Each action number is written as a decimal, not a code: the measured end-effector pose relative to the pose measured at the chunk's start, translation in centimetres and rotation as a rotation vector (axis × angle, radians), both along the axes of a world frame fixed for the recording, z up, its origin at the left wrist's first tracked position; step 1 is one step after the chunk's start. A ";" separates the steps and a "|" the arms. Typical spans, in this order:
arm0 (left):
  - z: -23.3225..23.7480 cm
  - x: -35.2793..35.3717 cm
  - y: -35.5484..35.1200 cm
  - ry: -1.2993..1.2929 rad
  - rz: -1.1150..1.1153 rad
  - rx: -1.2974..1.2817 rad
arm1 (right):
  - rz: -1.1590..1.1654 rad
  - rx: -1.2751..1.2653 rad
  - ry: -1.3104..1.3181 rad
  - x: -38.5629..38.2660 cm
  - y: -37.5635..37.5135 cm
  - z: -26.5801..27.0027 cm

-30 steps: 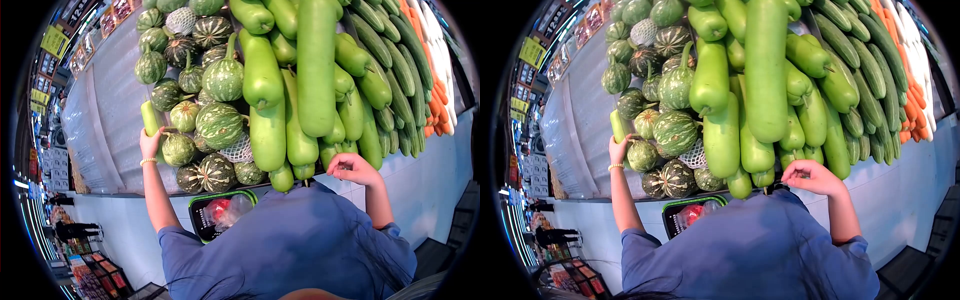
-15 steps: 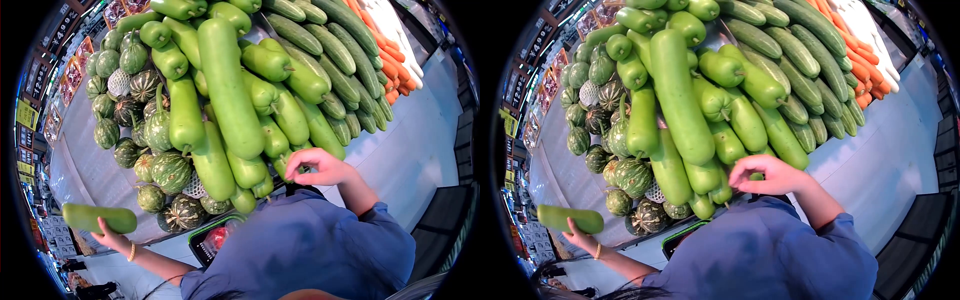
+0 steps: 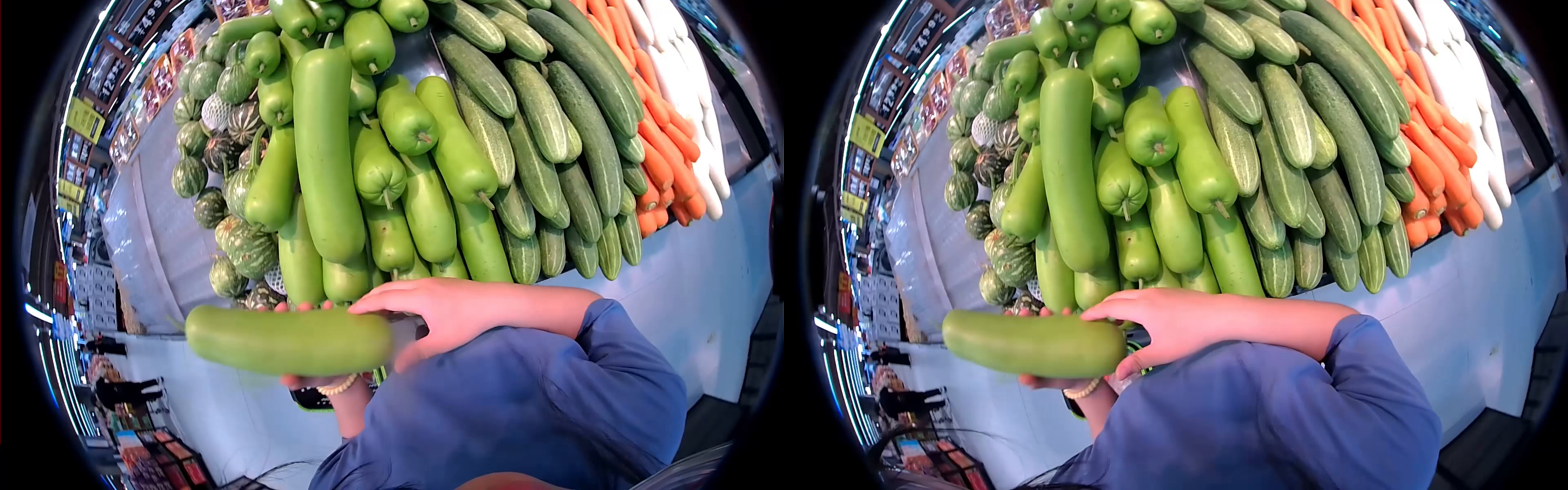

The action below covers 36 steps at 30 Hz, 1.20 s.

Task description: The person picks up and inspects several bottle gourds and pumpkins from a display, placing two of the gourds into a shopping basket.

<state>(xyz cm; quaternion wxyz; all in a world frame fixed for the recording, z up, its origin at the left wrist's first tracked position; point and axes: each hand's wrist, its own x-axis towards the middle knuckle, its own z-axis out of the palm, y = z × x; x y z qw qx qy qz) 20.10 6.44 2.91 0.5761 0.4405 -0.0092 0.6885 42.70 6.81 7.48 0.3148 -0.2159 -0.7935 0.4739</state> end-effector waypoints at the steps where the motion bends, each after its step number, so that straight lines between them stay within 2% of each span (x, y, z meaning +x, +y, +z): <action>1: -1.6 1.1 -0.6 0.070 0.056 -0.048 | -0.013 -0.039 -0.071 0.7 -0.1 0.2; 4: -3.7 4.9 -3.6 0.325 0.298 -0.293 | -0.072 -0.127 -0.243 2.0 -1.1 -0.7; 5: -4.6 6.7 -4.1 0.278 0.432 -0.370 | -0.092 -0.126 -0.222 2.2 -1.5 -1.2; 7: -3.8 8.0 -4.7 0.547 0.556 -0.237 | -0.139 -0.121 -0.181 2.8 -2.2 -1.8; 11: -3.0 8.6 -5.0 0.710 0.758 -0.068 | -0.144 -0.108 0.001 5.1 -3.1 -3.2; 12: -1.9 8.9 -4.4 0.554 0.545 -0.024 | -0.080 -0.189 0.033 6.2 -3.1 -2.7; 15: -1.7 9.2 -3.6 0.625 0.586 0.117 | -0.021 -0.313 0.301 9.7 -4.2 -4.4; 17: -0.1 9.8 -3.5 0.809 0.594 0.108 | -0.136 -0.262 0.367 12.7 -4.7 -4.9; 19: -0.4 10.0 -3.7 0.841 0.600 0.006 | -0.260 -0.186 0.355 15.9 -5.4 -5.2; 23: -1.4 10.0 -3.7 0.887 0.573 -0.063 | -0.523 -0.236 0.412 19.2 -7.3 -4.2; 26: -0.9 10.8 -3.0 0.930 0.573 -0.017 | -0.704 -0.301 0.390 19.7 -8.2 -3.1; 28: -0.3 10.7 -3.6 0.979 0.619 -0.009 | -0.638 -0.331 0.358 18.6 -7.9 -2.6; 30: 0.5 10.8 -3.9 1.059 0.821 0.127 | -0.587 -0.357 0.325 16.9 -7.9 -1.8; 34: 2.2 9.0 -3.4 1.214 1.280 0.514 | -0.319 -0.625 0.259 13.4 -7.0 0.1; 36: 2.6 7.7 -3.5 1.348 1.443 0.700 | -0.181 -0.672 0.130 12.2 -6.0 -0.3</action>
